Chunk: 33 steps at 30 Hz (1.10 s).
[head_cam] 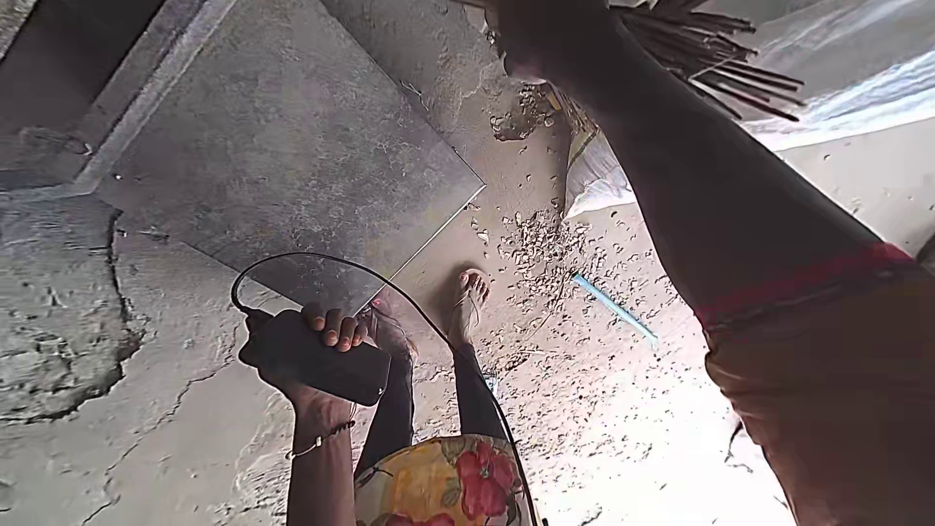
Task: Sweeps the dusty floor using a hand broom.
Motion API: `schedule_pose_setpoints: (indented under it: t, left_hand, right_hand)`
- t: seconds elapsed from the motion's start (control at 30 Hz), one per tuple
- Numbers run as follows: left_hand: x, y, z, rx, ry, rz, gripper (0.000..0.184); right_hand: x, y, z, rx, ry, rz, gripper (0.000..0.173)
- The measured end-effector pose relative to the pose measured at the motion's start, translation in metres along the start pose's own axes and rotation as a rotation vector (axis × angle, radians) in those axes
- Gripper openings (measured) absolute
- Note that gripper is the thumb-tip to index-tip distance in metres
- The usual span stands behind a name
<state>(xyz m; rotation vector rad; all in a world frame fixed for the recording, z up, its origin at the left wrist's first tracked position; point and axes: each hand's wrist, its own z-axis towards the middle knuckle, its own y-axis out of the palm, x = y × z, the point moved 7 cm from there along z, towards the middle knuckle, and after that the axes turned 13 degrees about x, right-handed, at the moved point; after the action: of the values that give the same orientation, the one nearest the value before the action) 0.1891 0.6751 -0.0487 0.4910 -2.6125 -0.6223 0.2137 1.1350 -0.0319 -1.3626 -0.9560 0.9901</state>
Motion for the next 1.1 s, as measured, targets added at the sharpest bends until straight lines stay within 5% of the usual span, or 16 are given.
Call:
schedule_pose_setpoints:
  t: [0.07,0.13,0.33,0.5,0.63,0.77,0.87,0.97,1.1]
  left_hand:
    - [0.001,-0.005,-0.003,-0.014,-0.004,-0.035,0.081]
    - [0.002,-0.013,-0.007,-0.005,-0.011,-0.073,0.077]
    - [0.003,-0.019,-0.02,0.046,-0.055,-0.055,0.082]
    - [0.004,-0.021,-0.052,-0.062,-0.142,-0.089,0.056]
    - [-0.011,-0.037,-0.07,-0.055,-0.24,-0.059,0.063]
    - [-0.016,-0.04,-0.067,0.022,-0.3,0.184,0.072]
    - [-0.001,-0.039,-0.059,-0.003,-0.315,0.325,0.08]
    - [0.007,-0.062,-0.062,-0.058,-0.373,0.342,0.07]
    - [-0.001,-0.089,-0.058,-0.011,-0.39,0.342,0.052]
  right_hand:
    - [-0.035,0.017,-0.026,-0.607,0.154,-0.015,0.042]
    - [-0.061,0.023,-0.083,-0.938,0.174,-0.046,0.045]
    - [-0.025,-0.002,-0.237,-1.246,-0.012,-0.208,0.014]
    - [-0.035,-0.093,-0.341,-1.156,0.323,-0.154,0.018]
    - [-0.131,-0.131,-0.401,-0.781,0.865,0.199,0.025]
    - [-0.282,-0.083,-0.404,-0.417,1.251,0.555,0.022]
    - [-0.368,-0.003,-0.348,-0.672,1.205,0.873,0.032]
    - [-0.406,0.071,-0.332,-0.841,1.21,1.024,0.041]
    - [-0.414,0.085,-0.406,-0.534,1.688,0.899,0.04]
